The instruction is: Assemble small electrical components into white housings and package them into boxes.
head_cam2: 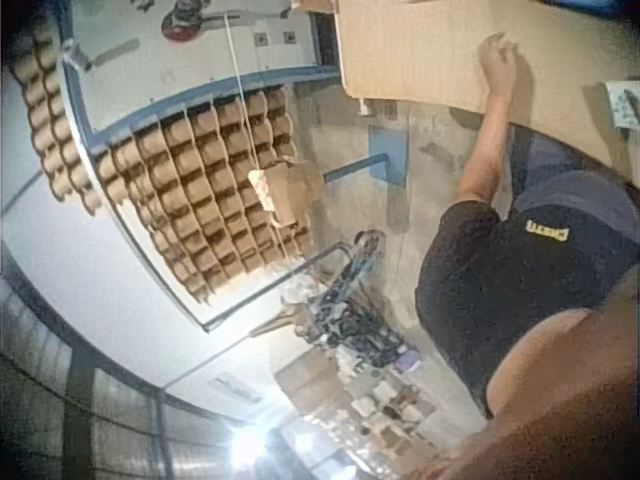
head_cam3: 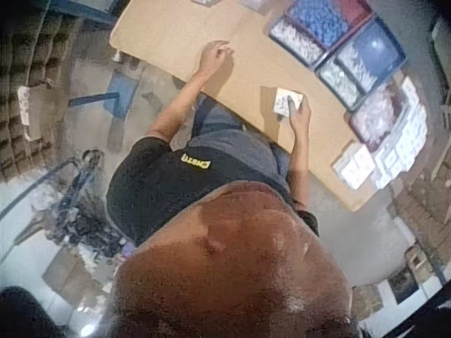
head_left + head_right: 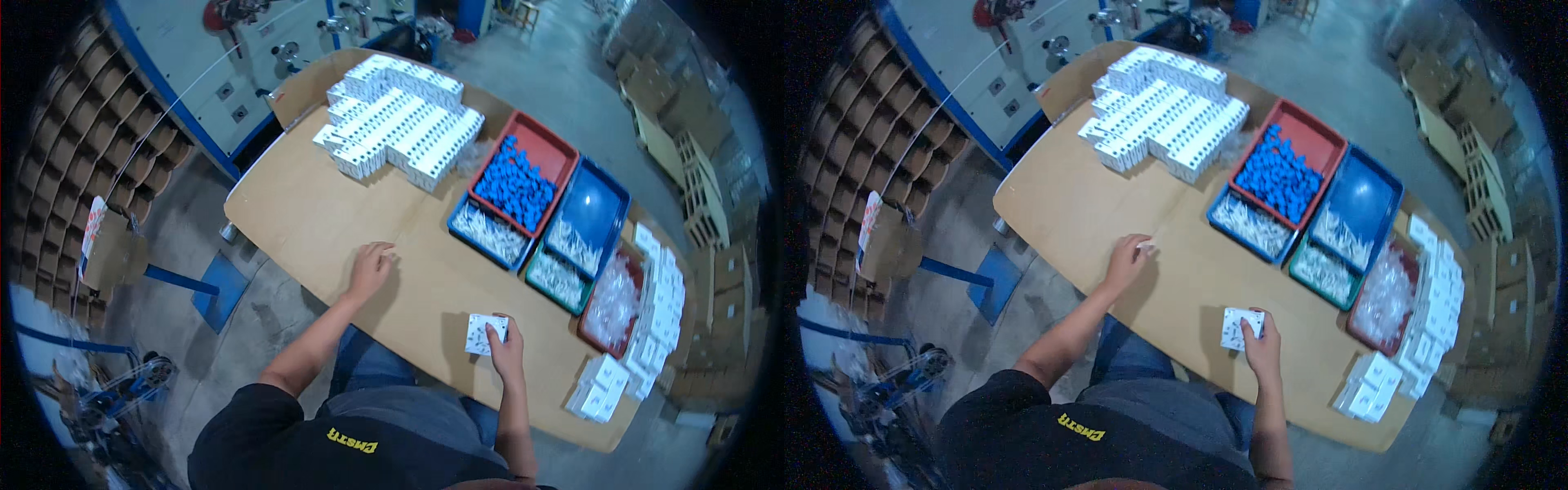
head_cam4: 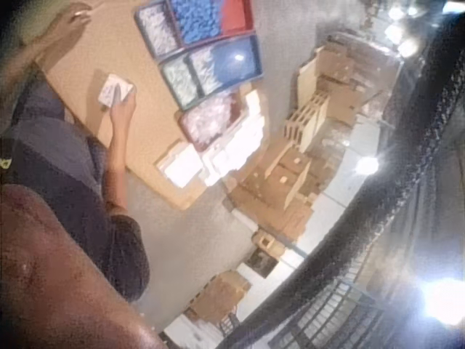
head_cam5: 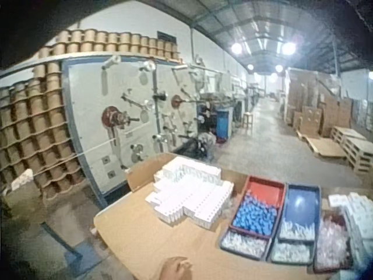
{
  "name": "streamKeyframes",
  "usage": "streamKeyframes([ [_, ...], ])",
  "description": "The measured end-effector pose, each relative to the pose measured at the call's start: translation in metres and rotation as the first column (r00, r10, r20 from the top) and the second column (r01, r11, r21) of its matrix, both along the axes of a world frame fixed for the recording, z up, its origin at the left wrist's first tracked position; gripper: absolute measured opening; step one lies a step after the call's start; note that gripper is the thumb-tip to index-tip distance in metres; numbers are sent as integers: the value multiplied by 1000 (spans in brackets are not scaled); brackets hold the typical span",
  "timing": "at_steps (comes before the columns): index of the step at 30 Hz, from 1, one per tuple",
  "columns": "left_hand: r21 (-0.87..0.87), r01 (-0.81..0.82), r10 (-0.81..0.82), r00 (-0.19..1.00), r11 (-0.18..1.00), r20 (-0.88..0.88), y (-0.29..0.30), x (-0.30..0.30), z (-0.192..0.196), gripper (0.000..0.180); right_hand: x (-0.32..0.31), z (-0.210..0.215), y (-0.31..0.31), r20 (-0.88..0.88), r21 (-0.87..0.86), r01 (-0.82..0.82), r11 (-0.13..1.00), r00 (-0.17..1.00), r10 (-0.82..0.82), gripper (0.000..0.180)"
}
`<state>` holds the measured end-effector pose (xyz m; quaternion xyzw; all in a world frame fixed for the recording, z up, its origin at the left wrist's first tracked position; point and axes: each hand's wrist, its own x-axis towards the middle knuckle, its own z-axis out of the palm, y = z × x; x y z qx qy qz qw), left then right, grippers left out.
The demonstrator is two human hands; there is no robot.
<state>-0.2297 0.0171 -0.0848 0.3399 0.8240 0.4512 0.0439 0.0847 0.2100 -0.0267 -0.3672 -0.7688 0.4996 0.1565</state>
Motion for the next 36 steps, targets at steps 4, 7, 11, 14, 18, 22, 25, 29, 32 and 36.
streamKeyframes([
  [4, -38, -130, 114, 949, 991, -294, -20, -59, -10, 32, -51, 15, 25, -34, -64, -37, 997, 999, 35, 31],
  [7, -77, -177, 136, 919, 981, -371, -26, -70, -18, 37, -108, 30, 52, -91, 18, -185, 983, 978, 186, 28],
  [11, -113, -167, 128, 948, 979, -293, -21, -66, -13, 44, -197, 62, 83, -78, 420, -304, 855, 927, 368, 28],
  [14, -153, -198, 148, 946, 968, -290, -23, -67, -16, 42, -272, 82, 99, -117, 505, -335, 795, 886, 448, 32],
  [18, -167, -196, 142, 946, 966, -293, -19, -67, -7, 40, -376, 66, 137, -198, 585, -227, 779, 891, 408, 30],
  [22, -211, -179, 124, 960, 961, -250, -22, -70, -3, 40, -479, 44, 159, -257, 680, -93, 728, 899, 355, 30],
  [25, -208, -185, 130, 959, 961, -253, -22, -71, -7, 39, -545, 38, 168, -297, 687, -26, 726, 902, 313, 27],
  [29, -219, -173, 115, 960, 960, -256, -22, -76, -15, 39, -612, 32, 183, -297, 717, 39, 696, 921, 254, 25],
  [32, -176, -170, 121, 958, 970, -261, -23, -77, -13, 40, -641, 35, 189, -249, 756, 45, 653, 943, 223, 22],
  [36, -166, -189, 136, 948, 968, -286, -23, -78, -11, 40, -665, 32, 194, -216, 788, 26, 615, 947, 238, 24],
])
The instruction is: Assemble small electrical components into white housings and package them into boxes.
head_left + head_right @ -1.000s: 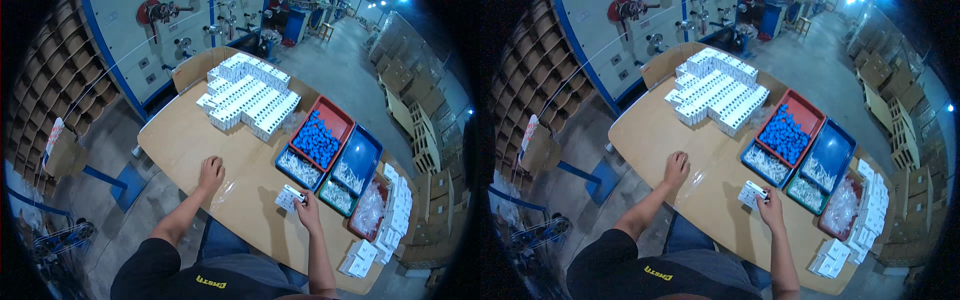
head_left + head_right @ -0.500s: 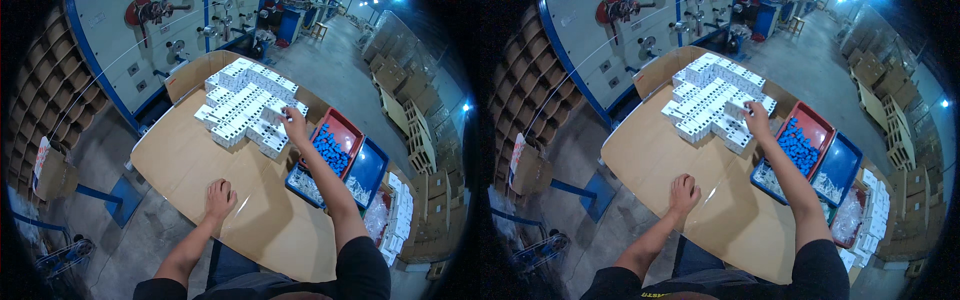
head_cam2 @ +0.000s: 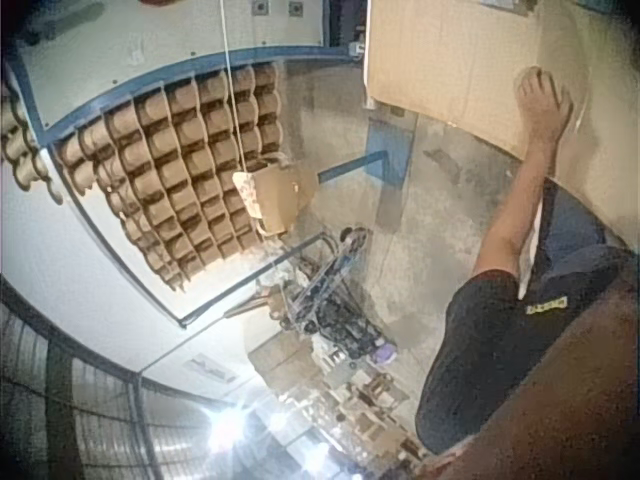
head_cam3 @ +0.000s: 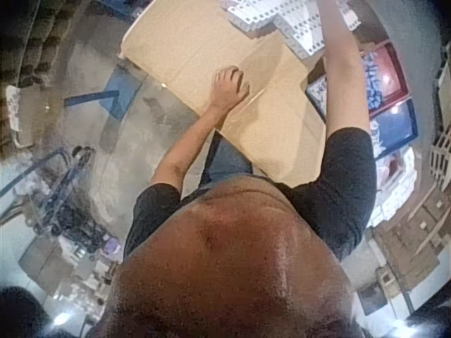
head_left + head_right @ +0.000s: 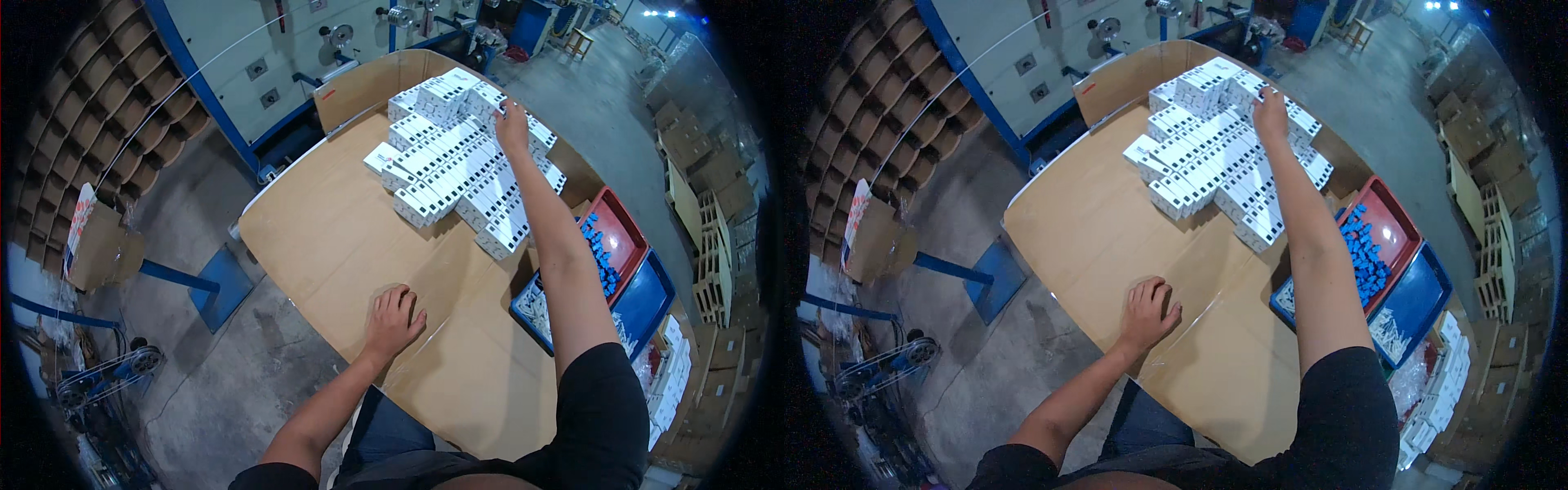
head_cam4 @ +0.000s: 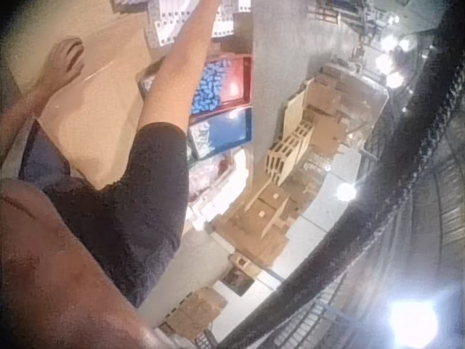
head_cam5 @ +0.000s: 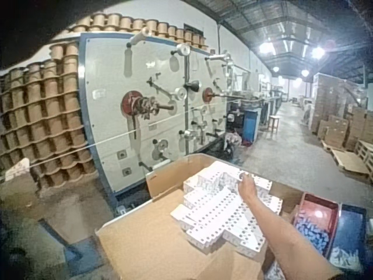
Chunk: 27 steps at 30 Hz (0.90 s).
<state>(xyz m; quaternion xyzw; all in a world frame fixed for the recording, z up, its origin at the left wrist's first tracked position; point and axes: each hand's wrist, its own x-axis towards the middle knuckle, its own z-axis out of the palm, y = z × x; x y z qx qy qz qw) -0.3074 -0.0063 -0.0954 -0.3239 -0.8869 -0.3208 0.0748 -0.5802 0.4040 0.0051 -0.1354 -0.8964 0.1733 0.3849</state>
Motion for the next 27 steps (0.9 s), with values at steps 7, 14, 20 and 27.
streamKeyframes([
  [7, -17, 0, 0, 1000, 1000, 12, -1, 1, 1, 40, -16, -7, -8, 64, 54, -47, 997, 997, 43, 23],
  [14, -36, 9, -7, 999, 999, 42, 2, -1, 2, 42, -28, -15, 1, 28, 203, 3, 979, 1000, -9, 19],
  [20, -41, 4, -2, 999, 999, 36, 0, 0, 0, 43, -34, -11, -13, 74, 256, 60, 965, 994, -81, 24],
  [27, 8, 26, -26, 1000, 1000, 14, -1, 1, 2, 43, -4, -1, -33, 47, 140, 53, 989, 997, -60, 45],
])
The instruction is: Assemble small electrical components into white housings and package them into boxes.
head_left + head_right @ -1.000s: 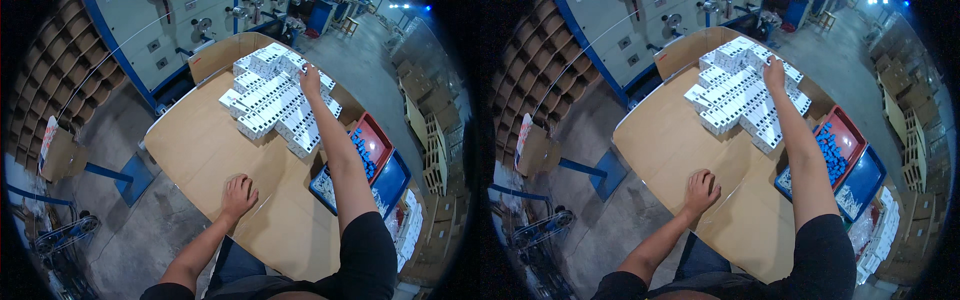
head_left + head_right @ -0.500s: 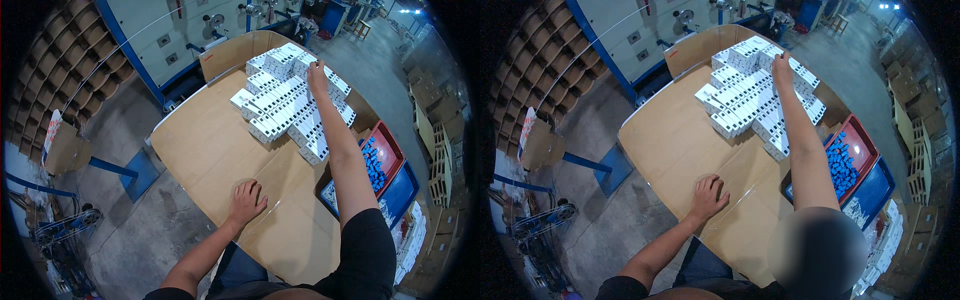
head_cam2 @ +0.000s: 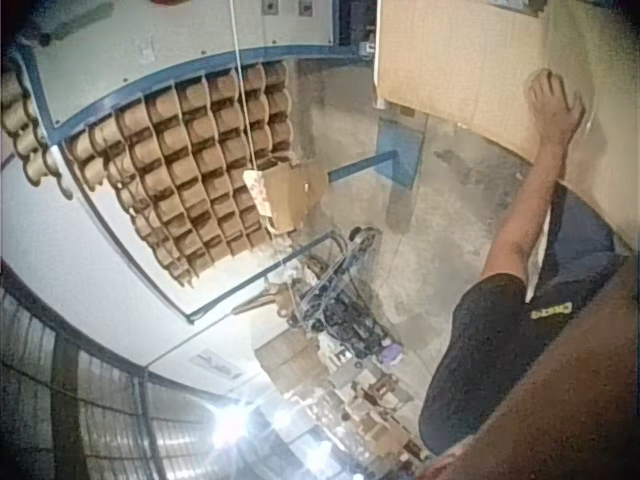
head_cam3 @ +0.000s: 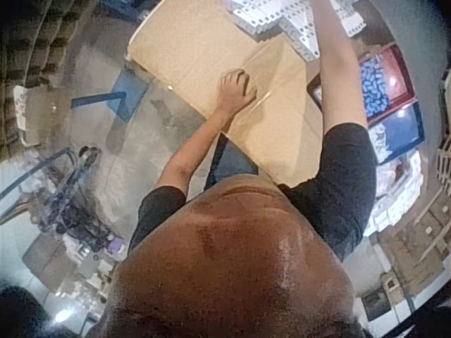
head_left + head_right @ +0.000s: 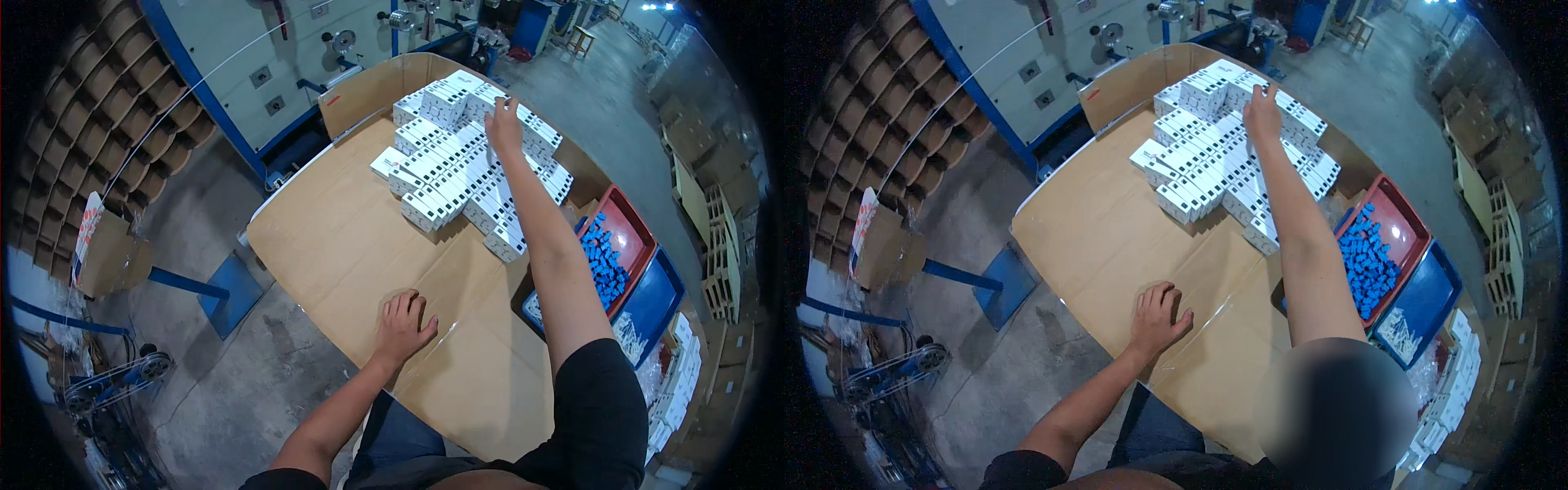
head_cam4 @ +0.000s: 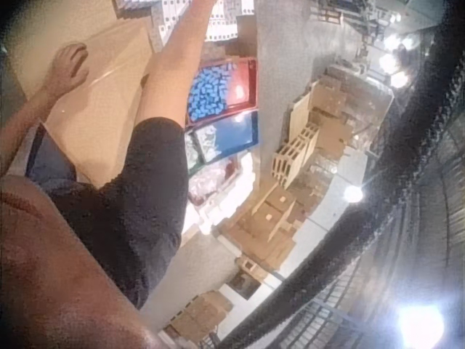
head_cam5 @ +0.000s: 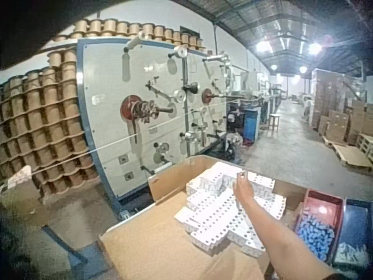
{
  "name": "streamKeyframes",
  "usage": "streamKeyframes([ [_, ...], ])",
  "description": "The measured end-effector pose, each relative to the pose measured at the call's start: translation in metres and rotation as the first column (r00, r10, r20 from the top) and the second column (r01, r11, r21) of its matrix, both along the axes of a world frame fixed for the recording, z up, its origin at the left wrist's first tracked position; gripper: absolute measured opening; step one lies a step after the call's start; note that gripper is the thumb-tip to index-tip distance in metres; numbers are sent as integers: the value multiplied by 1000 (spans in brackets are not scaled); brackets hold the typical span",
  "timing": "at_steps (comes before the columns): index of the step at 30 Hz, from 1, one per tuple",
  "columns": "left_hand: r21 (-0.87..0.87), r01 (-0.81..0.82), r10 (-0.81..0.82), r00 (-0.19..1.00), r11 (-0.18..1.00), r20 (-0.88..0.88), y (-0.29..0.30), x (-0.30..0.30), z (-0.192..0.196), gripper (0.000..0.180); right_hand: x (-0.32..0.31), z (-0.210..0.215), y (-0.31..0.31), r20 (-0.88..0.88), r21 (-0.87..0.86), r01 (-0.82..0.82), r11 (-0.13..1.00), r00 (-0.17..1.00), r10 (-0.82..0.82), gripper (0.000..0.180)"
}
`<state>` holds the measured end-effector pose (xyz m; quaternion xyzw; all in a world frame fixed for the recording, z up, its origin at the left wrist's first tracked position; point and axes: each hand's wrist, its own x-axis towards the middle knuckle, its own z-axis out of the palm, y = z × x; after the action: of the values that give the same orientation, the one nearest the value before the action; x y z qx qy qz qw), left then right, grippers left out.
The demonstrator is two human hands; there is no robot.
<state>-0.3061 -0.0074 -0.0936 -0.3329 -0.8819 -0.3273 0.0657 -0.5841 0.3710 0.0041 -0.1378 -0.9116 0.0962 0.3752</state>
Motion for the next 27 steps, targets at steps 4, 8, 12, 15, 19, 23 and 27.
streamKeyframes([
  [4, -19, 12, -12, 1000, 1000, 24, 4, 4, 2, 45, 69, -12, -28, -261, -124, -79, 989, 964, 45, 42],
  [8, -28, 1, 0, 1000, 1000, 29, -1, 9, 1, 42, 234, -26, -134, -290, -292, -192, 937, 951, 104, 31],
  [12, 14, 14, -14, 999, 1000, -35, 1, 9, -9, 38, 431, -81, -217, -55, -632, -138, 763, 990, 133, 22],
  [15, 81, 129, -129, 992, 988, -2, -5, 6, -16, 30, 543, -84, -242, 79, -810, -56, 583, 976, 203, 20],
  [19, 378, -4, -193, 855, 926, 481, 9, 36, 42, 18, 633, -86, -236, 259, -826, 85, 557, 935, 242, 16],
  [23, 937, -57, -750, 582, 346, 312, 11, 121, 242, 17, 682, -99, -219, 272, -827, 230, 513, 962, 8, 17],
  [27, 878, 359, -464, 749, -315, -473, -93, 196, 364, 21, 652, -107, -208, 112, -883, 95, 459, 994, 8, 14],
])
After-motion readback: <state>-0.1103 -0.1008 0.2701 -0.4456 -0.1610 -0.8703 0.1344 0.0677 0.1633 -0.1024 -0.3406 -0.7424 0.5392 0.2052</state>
